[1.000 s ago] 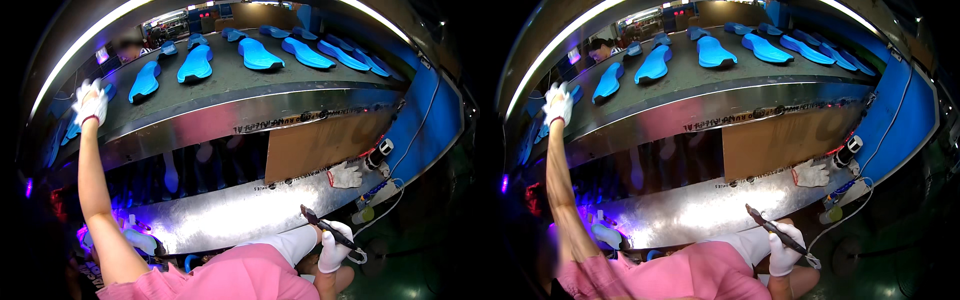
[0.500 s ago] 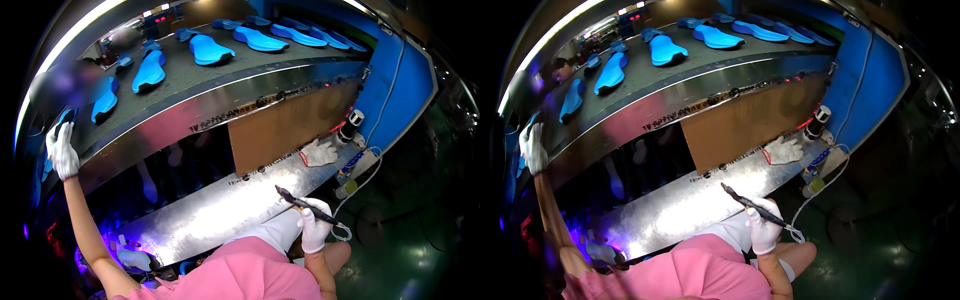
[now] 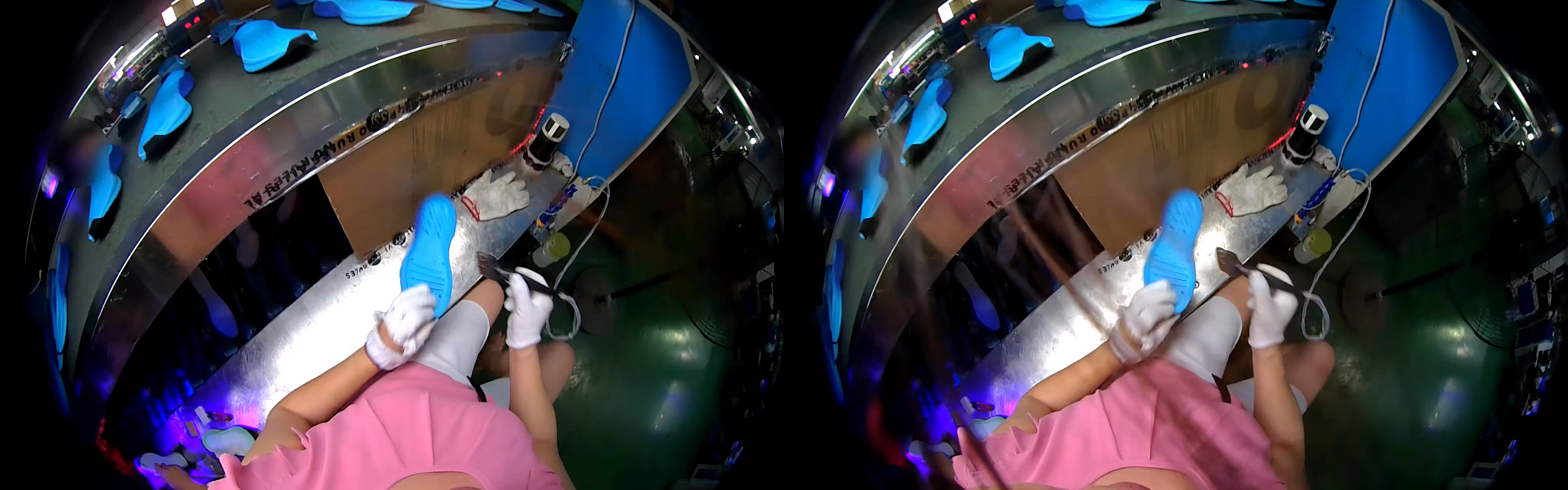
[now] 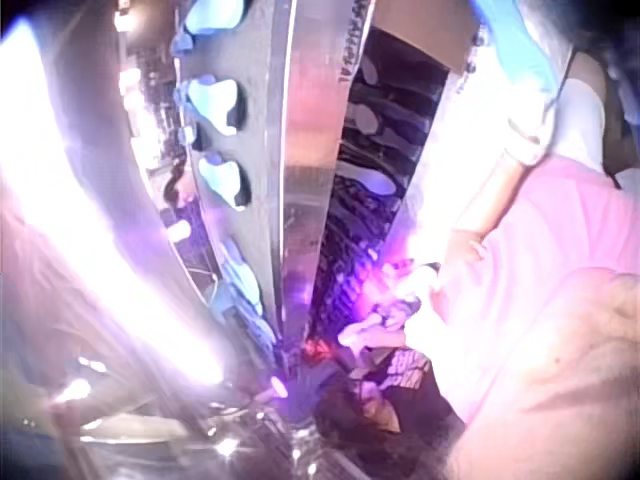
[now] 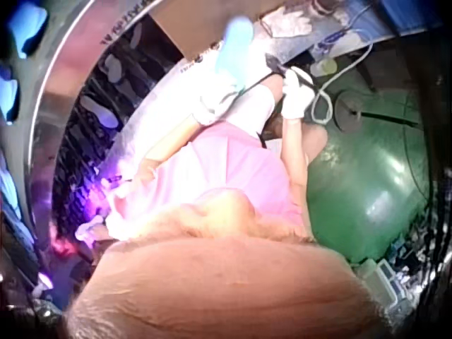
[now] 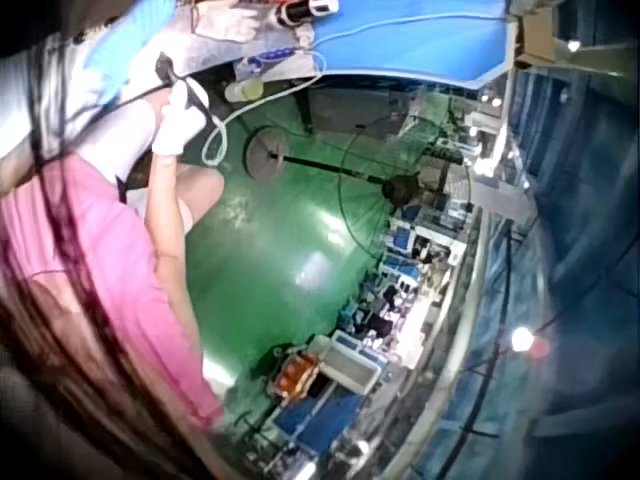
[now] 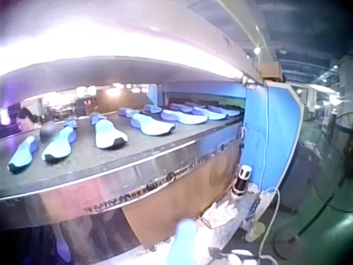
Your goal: The person applies adhesive across shoe soles using a brush applicator tool and places the finished soles onto a conveyor belt.
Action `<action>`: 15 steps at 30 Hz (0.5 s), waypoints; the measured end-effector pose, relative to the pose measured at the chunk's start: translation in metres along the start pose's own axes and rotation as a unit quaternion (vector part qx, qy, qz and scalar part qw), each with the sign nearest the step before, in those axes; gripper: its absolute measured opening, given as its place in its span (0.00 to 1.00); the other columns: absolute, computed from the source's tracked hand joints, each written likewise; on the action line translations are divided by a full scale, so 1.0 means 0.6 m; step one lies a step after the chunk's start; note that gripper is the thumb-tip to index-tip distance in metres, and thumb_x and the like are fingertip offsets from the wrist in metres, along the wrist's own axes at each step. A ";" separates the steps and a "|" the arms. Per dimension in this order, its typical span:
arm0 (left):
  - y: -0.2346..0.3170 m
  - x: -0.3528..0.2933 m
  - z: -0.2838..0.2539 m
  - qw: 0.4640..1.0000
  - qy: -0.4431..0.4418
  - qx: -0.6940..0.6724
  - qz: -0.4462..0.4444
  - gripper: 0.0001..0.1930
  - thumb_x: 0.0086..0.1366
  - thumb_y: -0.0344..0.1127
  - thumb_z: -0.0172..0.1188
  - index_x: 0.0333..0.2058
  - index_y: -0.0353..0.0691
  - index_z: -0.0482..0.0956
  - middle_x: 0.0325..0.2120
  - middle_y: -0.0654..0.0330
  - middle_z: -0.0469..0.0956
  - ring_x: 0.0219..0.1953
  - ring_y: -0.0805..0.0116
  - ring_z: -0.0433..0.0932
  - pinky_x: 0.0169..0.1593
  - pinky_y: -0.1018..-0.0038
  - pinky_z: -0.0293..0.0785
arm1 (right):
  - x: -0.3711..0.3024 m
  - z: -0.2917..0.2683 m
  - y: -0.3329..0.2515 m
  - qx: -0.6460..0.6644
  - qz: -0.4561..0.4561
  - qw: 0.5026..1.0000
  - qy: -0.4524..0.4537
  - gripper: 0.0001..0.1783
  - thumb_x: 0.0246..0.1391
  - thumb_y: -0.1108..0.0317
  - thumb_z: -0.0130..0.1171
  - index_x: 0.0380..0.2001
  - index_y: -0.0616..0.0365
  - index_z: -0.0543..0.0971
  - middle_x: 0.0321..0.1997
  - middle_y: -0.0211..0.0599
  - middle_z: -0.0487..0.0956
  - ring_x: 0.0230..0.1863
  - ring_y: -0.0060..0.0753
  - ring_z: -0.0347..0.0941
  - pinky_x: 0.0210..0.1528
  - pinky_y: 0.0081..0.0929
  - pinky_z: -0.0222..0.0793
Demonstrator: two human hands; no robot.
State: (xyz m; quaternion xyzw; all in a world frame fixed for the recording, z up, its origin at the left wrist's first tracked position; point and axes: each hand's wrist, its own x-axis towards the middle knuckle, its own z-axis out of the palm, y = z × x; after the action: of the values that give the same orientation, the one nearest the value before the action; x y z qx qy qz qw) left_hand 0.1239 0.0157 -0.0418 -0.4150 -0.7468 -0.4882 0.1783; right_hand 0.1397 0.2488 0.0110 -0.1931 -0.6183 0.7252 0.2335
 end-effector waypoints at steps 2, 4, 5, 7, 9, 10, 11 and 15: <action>-0.017 -0.015 0.028 0.991 0.005 0.016 -0.133 0.15 0.47 0.28 0.69 0.35 0.40 0.76 0.51 0.41 0.69 0.56 0.41 0.66 0.59 0.55 0.64 | 0.022 0.027 0.033 -0.062 0.026 0.997 -0.048 0.09 0.54 0.67 0.63 0.37 0.61 0.80 0.22 0.26 0.75 0.17 0.13 0.64 0.19 0.14 0.57; -0.036 -0.031 0.043 0.990 0.020 0.040 -0.135 0.17 0.51 0.31 0.68 0.41 0.41 0.76 0.58 0.41 0.62 0.53 0.47 0.69 0.56 0.58 0.67 | 0.054 0.058 0.079 -0.091 0.007 0.992 -0.087 0.09 0.52 0.66 0.65 0.33 0.61 0.82 0.23 0.27 0.77 0.19 0.16 0.68 0.21 0.19 0.62; -0.048 -0.042 0.049 0.980 0.023 0.058 -0.189 0.20 0.55 0.32 0.66 0.46 0.40 0.74 0.59 0.42 0.61 0.50 0.51 0.71 0.53 0.61 0.69 | 0.071 0.075 0.100 -0.176 -0.030 0.979 -0.096 0.10 0.51 0.65 0.65 0.32 0.62 0.82 0.24 0.30 0.79 0.20 0.21 0.70 0.24 0.22 0.65; -0.061 -0.045 0.059 0.932 0.131 -0.039 -0.335 0.24 0.64 0.44 0.54 0.55 0.39 0.69 0.58 0.47 0.64 0.42 0.58 0.73 0.45 0.67 0.72 | 0.075 0.123 0.094 -0.320 -0.022 0.942 -0.097 0.13 0.48 0.61 0.65 0.29 0.62 0.82 0.25 0.41 0.81 0.24 0.32 0.77 0.32 0.30 0.71; -0.090 -0.007 0.045 0.731 0.183 -0.481 -0.449 0.32 0.69 0.60 0.38 0.59 0.40 0.67 0.50 0.51 0.71 0.38 0.61 0.75 0.37 0.71 0.73 | 0.072 0.142 0.117 -0.380 -0.056 0.917 -0.110 0.15 0.48 0.57 0.64 0.26 0.61 0.82 0.26 0.48 0.81 0.28 0.44 0.80 0.34 0.36 0.73; -0.103 0.003 0.024 0.500 0.114 -0.745 -0.427 0.38 0.68 0.67 0.31 0.59 0.41 0.67 0.45 0.52 0.75 0.37 0.61 0.75 0.35 0.72 0.72 | 0.067 0.148 0.125 -0.431 -0.104 0.892 -0.091 0.16 0.48 0.56 0.63 0.25 0.61 0.82 0.27 0.49 0.81 0.30 0.47 0.80 0.35 0.37 0.73; -0.128 -0.017 0.036 0.424 0.027 -0.832 -0.356 0.42 0.66 0.71 0.27 0.60 0.42 0.67 0.43 0.53 0.76 0.37 0.60 0.75 0.35 0.71 0.72 | 0.056 0.157 0.118 -0.431 -0.102 0.891 -0.099 0.16 0.48 0.56 0.63 0.25 0.61 0.82 0.27 0.49 0.81 0.30 0.47 0.80 0.35 0.37 0.73; -0.082 0.052 0.068 0.384 0.208 -0.714 -0.547 0.47 0.63 0.75 0.23 0.63 0.42 0.63 0.58 0.47 0.68 0.59 0.48 0.68 0.64 0.51 0.60 | 0.000 0.139 0.074 -0.437 -0.093 0.878 -0.170 0.11 0.49 0.60 0.63 0.32 0.55 0.82 0.32 0.42 0.82 0.36 0.44 0.79 0.43 0.34 0.74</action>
State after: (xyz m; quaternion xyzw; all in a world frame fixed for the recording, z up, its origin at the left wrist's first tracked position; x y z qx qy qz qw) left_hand 0.0717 0.0566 -0.0683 0.2238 -0.1284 -0.9046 -0.3392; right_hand 0.0876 0.1758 -0.0191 -0.0909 -0.9178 0.3777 0.0823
